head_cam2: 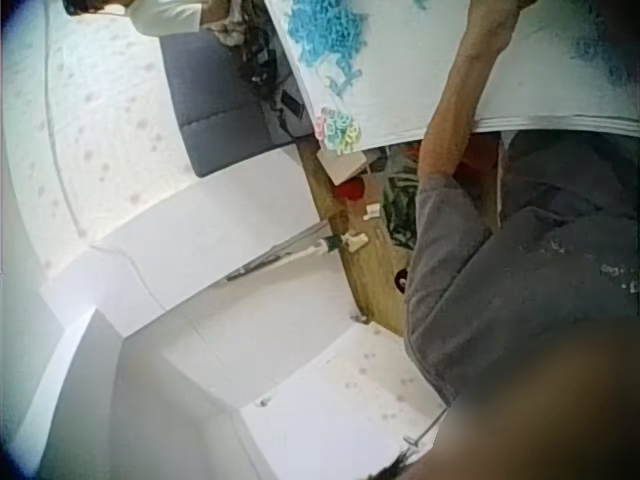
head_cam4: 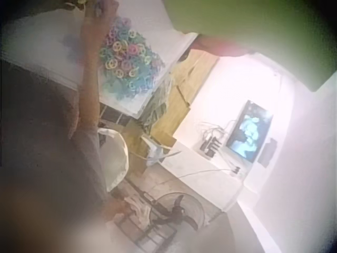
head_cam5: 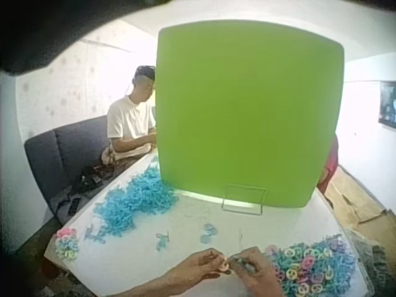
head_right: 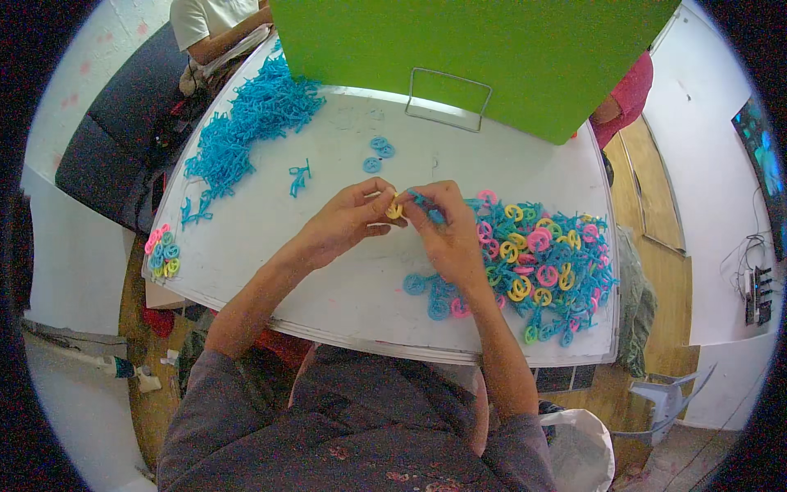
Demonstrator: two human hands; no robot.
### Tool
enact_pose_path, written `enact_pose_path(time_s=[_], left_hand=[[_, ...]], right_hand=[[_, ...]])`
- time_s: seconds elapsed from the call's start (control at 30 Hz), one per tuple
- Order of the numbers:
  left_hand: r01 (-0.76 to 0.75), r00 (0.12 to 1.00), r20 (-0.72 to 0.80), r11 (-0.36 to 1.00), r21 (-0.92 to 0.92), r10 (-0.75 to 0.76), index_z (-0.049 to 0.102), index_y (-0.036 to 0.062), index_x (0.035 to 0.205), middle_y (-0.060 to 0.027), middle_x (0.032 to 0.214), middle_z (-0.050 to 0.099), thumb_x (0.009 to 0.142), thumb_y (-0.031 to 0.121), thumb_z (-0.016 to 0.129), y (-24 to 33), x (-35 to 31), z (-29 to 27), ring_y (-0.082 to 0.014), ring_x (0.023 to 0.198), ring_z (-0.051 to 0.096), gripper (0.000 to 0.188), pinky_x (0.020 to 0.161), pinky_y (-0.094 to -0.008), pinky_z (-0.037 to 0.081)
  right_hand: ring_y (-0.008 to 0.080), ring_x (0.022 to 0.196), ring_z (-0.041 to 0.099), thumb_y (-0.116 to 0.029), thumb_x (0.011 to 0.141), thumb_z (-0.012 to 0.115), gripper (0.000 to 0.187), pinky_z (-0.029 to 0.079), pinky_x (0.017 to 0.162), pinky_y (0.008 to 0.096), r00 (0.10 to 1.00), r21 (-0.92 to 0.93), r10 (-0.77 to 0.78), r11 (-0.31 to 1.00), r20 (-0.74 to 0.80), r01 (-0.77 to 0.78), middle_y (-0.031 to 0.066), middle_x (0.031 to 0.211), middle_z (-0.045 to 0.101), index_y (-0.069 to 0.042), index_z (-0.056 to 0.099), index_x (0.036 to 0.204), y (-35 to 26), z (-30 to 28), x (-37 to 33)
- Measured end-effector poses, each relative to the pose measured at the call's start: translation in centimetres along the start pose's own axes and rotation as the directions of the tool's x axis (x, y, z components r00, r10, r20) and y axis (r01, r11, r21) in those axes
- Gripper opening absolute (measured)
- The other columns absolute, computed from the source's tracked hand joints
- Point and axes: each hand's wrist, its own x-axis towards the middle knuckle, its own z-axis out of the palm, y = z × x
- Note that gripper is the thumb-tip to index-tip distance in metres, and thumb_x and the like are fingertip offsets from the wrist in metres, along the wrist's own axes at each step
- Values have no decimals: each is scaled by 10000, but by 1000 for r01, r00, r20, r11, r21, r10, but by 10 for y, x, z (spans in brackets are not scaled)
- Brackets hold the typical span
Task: Join small, colorful plastic smiley-face links together to form chains.
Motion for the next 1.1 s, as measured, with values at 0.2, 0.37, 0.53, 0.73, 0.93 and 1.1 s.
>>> enact_pose_path(time_s=[0.2, 0.37, 0.53, 0.73, 0.93, 1.1], left_hand=[[59, 998, 37, 994, -96, -55, 521, 150, 940, 37, 942, 559, 965, 282, 562, 0, -1, -2, -74, 887, 527, 140, 754, -236, 404], [140, 984, 131, 974, -177, -118, 510, 157, 925, 52, 908, 535, 961, 258, 565, 2, -1, -5, -65, 876, 514, 121, 750, -236, 413], [130, 985, 128, 987, -94, -117, 522, 150, 956, 50, 937, 541, 962, 300, 567, -1, -2, -2, -70, 884, 520, 157, 785, -248, 438], [149, 977, 170, 983, -104, -130, 543, 122, 997, 41, 958, 552, 959, 324, 572, -1, -2, -2, -69, 910, 530, 208, 797, -245, 442], [-7, 990, 141, 996, -94, 20, 585, 85, 998, 23, 969, 585, 966, 299, 564, -7, 1, -6, -72, 934, 541, 218, 804, -240, 441], [-74, 997, -25, 996, 40, 75, 602, 75, 991, 6, 971, 617, 965, 293, 568, -6, 2, -5, -75, 920, 553, 222, 807, -242, 442]], right_hand=[[113, 834, 512, -48, 898, 609, 106, 410, 783, 240, 988, 156, -29, 988, 154, 5, 29, 913, 521, -30, 644, 997, -5, 0, -1], [107, 798, 510, -45, 875, 634, 125, 423, 722, 234, 986, 49, -47, 998, 159, 40, 22, 866, 517, -47, 691, 986, -2, -2, -1], [73, 749, 487, -20, 842, 643, 127, 415, 668, 206, 993, 58, 45, 997, 113, -52, -4, 833, 512, -41, 697, 955, -9, -2, -1], [51, 748, 472, 8, 788, 650, 193, 411, 656, 199, 990, 175, 100, 978, 99, -117, -22, 814, 486, -34, 610, 973, -17, -1, -2], [57, 717, 507, -35, 830, 667, 184, 432, 649, 198, 985, 193, 173, 966, 2, -171, -5, 816, 541, -25, 559, 979, -11, 2, 1], [93, 722, 600, -107, 884, 674, 177, 482, 653, 215, 959, 281, 280, 919, 36, -278, 42, 886, 634, 6, 612, 1004, -6, 3, 1]])
